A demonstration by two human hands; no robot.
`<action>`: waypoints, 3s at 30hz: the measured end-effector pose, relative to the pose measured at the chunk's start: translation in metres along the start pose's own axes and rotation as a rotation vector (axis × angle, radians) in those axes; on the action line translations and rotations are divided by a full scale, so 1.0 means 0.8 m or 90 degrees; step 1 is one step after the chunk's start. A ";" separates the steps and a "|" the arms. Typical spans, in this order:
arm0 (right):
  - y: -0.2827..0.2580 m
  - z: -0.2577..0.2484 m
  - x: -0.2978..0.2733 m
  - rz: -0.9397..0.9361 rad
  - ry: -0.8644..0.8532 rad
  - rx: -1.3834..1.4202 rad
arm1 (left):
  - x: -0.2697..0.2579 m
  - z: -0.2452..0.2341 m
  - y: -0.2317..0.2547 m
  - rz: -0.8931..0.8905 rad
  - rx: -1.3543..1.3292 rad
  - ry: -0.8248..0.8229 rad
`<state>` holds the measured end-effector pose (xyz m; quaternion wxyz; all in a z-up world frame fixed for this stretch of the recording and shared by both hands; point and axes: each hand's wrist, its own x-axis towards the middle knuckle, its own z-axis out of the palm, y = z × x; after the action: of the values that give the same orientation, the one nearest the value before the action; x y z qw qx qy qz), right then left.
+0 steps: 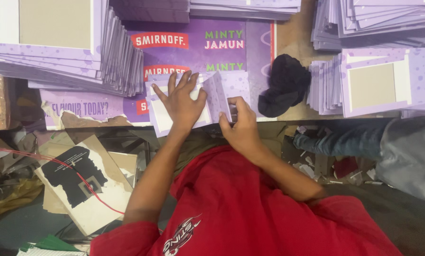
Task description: The person repeatedly folds small purple paper sheets in half and stacks them on a table. They handle the sheets one at a time, aligning edges before folding and placing the finished pieces into a growing pile.
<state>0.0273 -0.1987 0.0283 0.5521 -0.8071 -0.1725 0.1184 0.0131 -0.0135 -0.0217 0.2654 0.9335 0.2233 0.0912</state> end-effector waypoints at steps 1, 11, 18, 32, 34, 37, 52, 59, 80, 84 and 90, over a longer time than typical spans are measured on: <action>0.010 0.008 -0.001 0.056 -0.004 0.009 | 0.005 -0.001 0.003 -0.026 -0.007 -0.004; 0.103 0.037 -0.001 0.127 -0.028 0.297 | 0.005 0.022 0.017 -0.058 0.052 -0.020; 0.099 0.046 -0.004 0.203 0.021 0.368 | -0.061 0.005 0.014 0.161 0.120 -0.021; 0.103 0.006 0.025 0.256 0.061 0.375 | -0.042 -0.043 -0.022 0.301 0.117 -0.152; 0.111 -0.007 0.033 0.199 0.050 0.332 | -0.034 -0.051 -0.034 0.338 0.097 -0.167; 0.122 -0.037 0.042 0.035 0.159 0.069 | -0.021 -0.055 -0.045 0.364 0.104 -0.169; 0.062 -0.124 0.062 0.089 0.135 -0.375 | -0.012 -0.042 -0.043 0.161 0.202 -0.174; 0.000 0.064 0.052 -0.262 -0.141 -0.428 | -0.013 -0.038 -0.058 0.222 0.088 -0.125; 0.211 -0.096 0.091 -0.001 0.252 -0.385 | -0.005 -0.045 -0.029 0.181 0.144 -0.117; 0.195 -0.090 0.112 0.001 0.272 -0.366 | -0.001 -0.053 -0.026 0.232 0.153 -0.036; 0.157 -0.092 0.098 -0.024 0.304 -0.241 | -0.006 -0.046 -0.034 0.204 0.139 -0.061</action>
<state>0.1457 -0.2708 -0.0624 0.4189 -0.8973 -0.0718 -0.1192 -0.0113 0.0215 -0.0055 0.1548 0.9837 0.0674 0.0625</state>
